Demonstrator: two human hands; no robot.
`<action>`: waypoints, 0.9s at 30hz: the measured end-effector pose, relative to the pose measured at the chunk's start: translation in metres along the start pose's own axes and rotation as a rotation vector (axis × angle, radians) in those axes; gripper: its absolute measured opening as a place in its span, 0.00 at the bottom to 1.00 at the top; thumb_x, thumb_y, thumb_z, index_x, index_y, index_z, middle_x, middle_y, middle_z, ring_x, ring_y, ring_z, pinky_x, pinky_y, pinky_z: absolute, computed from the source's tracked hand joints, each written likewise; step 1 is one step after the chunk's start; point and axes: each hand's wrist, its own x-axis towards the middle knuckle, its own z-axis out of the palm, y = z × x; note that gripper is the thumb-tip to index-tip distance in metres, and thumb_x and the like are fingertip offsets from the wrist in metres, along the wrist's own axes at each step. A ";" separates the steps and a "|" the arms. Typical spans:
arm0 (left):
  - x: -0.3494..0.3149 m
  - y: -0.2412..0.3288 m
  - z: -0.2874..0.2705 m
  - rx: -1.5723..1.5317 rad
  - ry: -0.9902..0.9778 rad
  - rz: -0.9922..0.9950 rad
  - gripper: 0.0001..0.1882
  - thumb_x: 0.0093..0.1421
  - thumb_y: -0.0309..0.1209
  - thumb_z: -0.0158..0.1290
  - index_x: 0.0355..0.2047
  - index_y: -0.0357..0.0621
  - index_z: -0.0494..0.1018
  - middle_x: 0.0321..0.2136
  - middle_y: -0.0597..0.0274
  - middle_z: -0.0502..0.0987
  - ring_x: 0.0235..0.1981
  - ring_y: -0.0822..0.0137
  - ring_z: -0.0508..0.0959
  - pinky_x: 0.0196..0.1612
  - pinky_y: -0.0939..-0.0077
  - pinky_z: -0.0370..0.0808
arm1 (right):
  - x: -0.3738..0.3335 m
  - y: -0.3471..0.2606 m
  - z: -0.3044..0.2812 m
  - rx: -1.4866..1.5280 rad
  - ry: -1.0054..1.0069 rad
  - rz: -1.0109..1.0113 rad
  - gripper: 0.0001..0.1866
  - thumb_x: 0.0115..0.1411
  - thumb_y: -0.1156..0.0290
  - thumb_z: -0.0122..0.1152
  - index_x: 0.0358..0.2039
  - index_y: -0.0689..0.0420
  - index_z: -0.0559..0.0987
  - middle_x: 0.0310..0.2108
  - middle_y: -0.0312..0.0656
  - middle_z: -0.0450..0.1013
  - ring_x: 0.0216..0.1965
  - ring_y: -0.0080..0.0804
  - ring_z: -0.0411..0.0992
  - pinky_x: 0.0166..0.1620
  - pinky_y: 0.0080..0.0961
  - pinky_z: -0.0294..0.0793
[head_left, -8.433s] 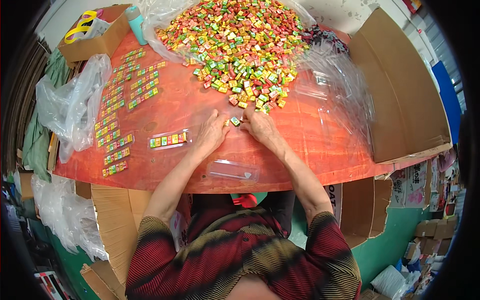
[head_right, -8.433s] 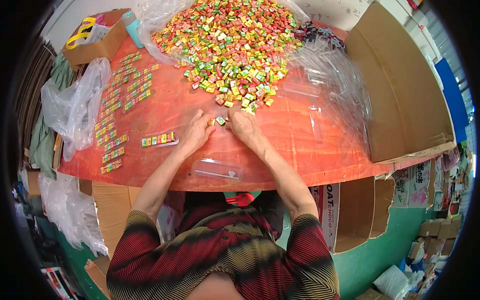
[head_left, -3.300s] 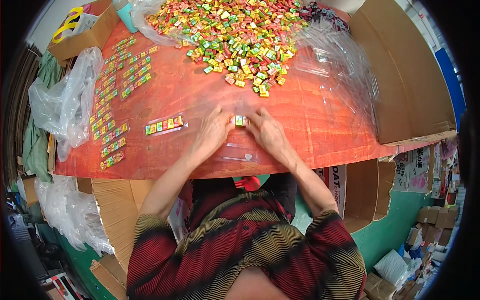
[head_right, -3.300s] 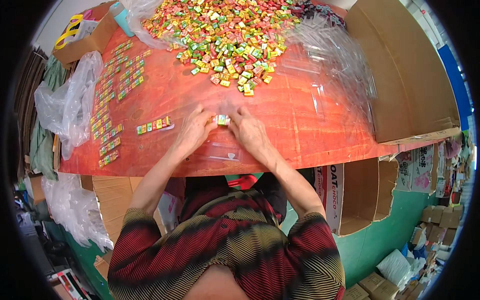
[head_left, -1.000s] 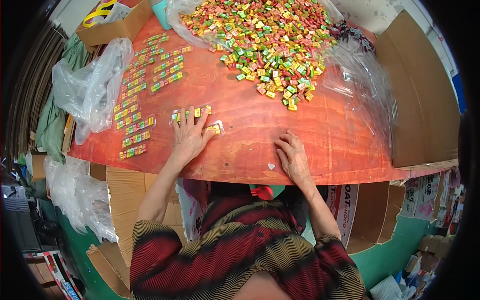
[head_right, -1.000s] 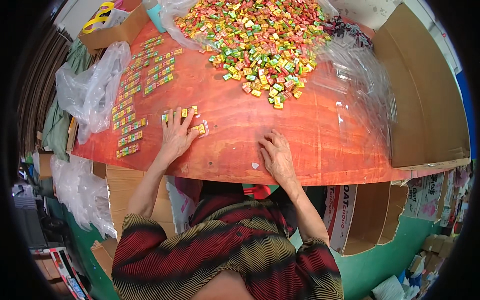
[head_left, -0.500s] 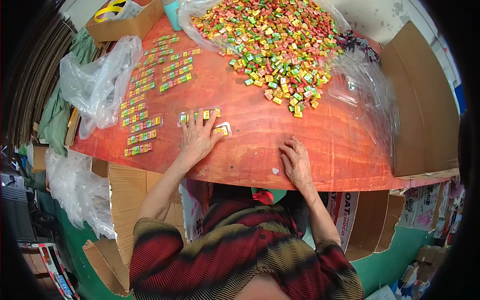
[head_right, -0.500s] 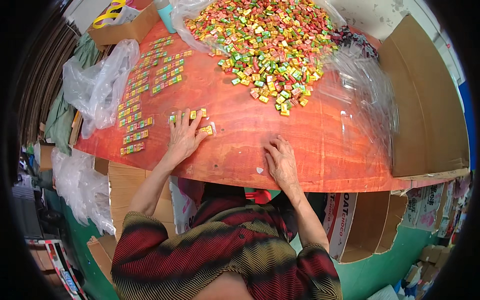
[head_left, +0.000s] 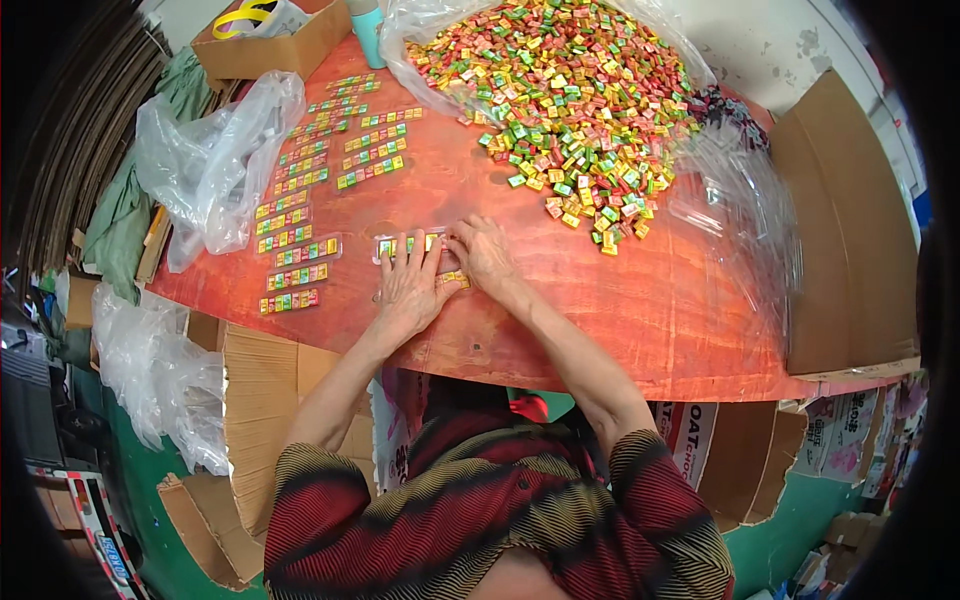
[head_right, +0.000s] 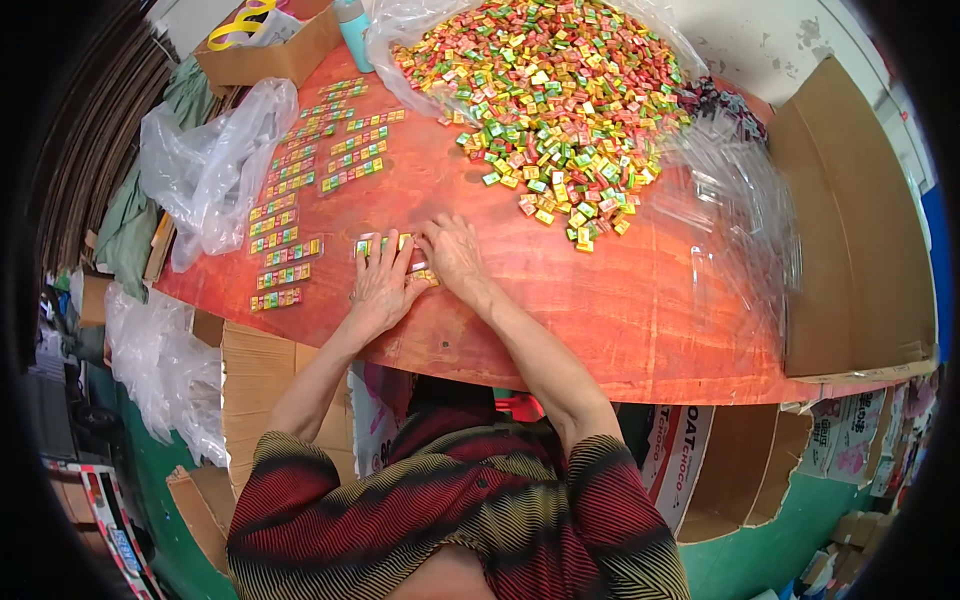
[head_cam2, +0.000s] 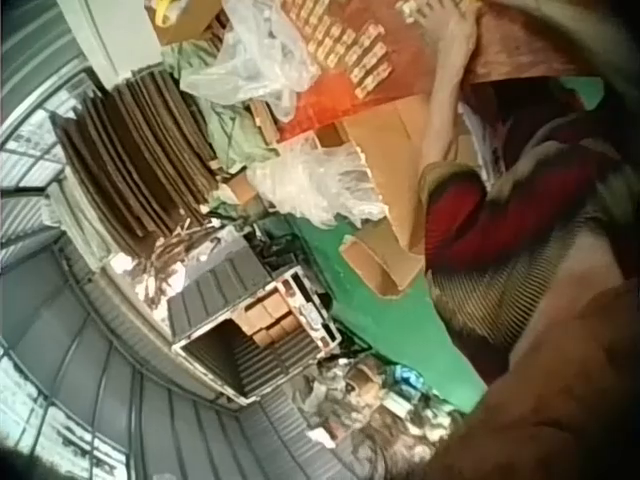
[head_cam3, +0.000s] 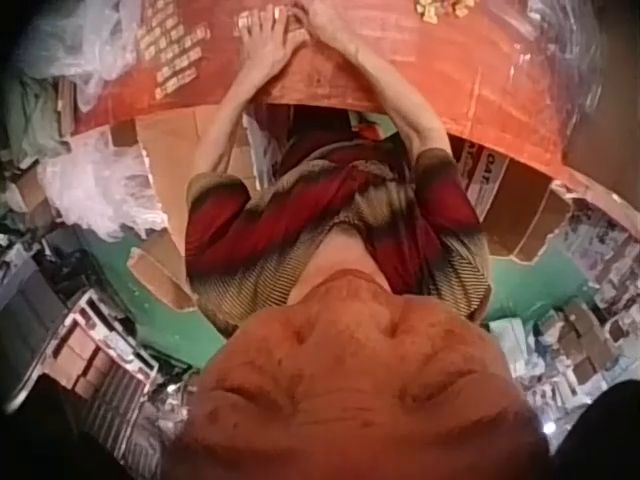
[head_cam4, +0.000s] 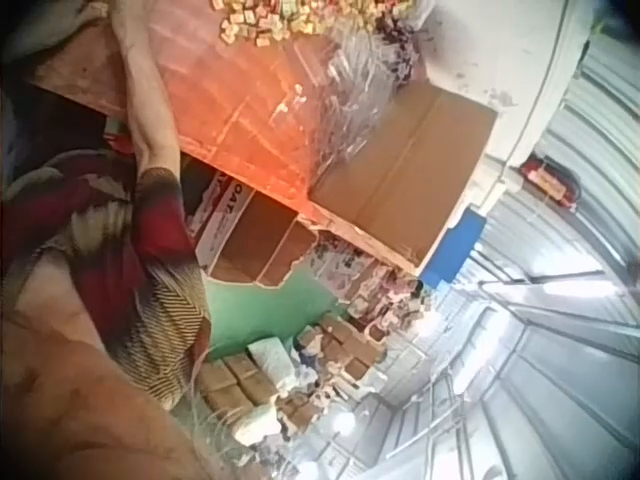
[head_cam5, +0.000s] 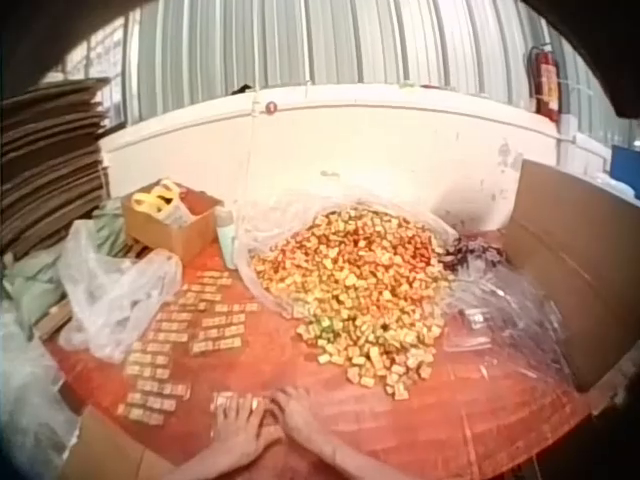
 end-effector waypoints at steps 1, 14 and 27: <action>-0.001 -0.001 0.000 -0.003 0.001 -0.011 0.36 0.53 0.49 0.47 0.56 0.38 0.55 0.56 0.43 0.53 0.58 0.42 0.50 0.55 0.44 0.48 | 0.003 -0.001 0.002 -0.072 0.003 -0.001 0.08 0.51 0.69 0.55 0.32 0.57 0.74 0.33 0.43 0.68 0.38 0.43 0.66 0.40 0.40 0.64; -0.001 0.001 0.001 -0.042 0.057 -0.019 0.36 0.53 0.50 0.48 0.55 0.38 0.57 0.56 0.42 0.53 0.58 0.42 0.50 0.56 0.44 0.46 | 0.019 0.013 0.008 -0.102 -0.050 -0.175 0.05 0.45 0.76 0.54 0.26 0.60 0.73 0.27 0.49 0.68 0.33 0.47 0.67 0.36 0.38 0.67; -0.002 -0.002 0.008 -0.028 0.103 0.001 0.36 0.52 0.52 0.48 0.55 0.41 0.58 0.56 0.44 0.54 0.58 0.44 0.51 0.55 0.42 0.47 | 0.024 0.008 0.001 -0.019 -0.093 -0.007 0.06 0.46 0.76 0.57 0.27 0.62 0.72 0.25 0.49 0.68 0.31 0.51 0.68 0.34 0.40 0.67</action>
